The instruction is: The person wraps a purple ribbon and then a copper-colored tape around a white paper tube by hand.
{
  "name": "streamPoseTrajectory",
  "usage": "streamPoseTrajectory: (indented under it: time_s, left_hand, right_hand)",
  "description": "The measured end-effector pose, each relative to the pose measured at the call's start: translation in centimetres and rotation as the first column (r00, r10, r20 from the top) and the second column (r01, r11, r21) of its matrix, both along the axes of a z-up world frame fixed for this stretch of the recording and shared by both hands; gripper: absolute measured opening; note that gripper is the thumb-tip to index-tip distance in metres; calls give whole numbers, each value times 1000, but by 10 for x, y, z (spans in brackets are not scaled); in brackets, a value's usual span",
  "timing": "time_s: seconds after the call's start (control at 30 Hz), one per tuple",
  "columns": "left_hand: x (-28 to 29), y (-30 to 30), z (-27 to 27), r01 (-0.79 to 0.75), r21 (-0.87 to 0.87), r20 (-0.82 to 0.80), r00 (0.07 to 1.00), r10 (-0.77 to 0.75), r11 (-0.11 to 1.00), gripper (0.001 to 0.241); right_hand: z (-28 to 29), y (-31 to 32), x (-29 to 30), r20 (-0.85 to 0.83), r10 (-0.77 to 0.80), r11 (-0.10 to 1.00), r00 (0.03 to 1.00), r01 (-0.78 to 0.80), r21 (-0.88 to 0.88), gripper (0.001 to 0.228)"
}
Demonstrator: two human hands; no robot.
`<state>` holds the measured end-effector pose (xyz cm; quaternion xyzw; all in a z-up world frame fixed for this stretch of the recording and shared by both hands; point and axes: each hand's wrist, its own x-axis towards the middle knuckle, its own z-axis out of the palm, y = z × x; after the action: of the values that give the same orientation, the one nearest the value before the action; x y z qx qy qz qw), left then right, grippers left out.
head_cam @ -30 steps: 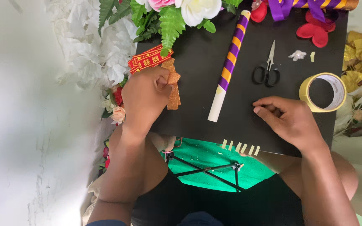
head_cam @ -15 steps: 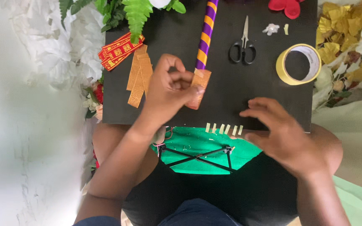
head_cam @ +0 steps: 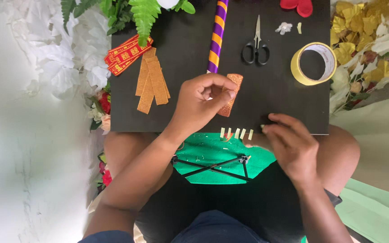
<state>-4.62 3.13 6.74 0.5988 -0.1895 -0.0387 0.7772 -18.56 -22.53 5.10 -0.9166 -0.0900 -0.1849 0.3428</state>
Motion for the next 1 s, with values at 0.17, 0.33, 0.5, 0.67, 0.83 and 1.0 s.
streamPoseTrajectory:
  time_s: [0.17,0.33,0.5,0.67,0.83,1.0]
  left_hand:
    - [-1,-1,-2,11,-16,-39,999,-11,1000,19]
    - [3,5,2,30,-54,-38,999,-32,998,20]
    - [26,21,-2,-115,-138,-29,993,112,984,20]
    - [30,32,16,-156,-107,7,987,158,982,20]
    - [12,16,24,-50,-106,-42,998,45,993,17]
    - [-8,-1,13,213,-79,-131,966,-222,974,16]
  right_hand:
    - [37,10,39,-60,42,945,997,-20,325,13]
    - [42,8,102,-140,192,764,971,-58,643,9]
    - [26,12,121,-171,232,711,957,-47,702,7]
    - [20,10,68,-275,302,758,913,-55,650,14]
    - [8,3,58,-213,382,528,899,-23,849,15]
    - [36,14,99,-62,454,513,889,-204,834,14]
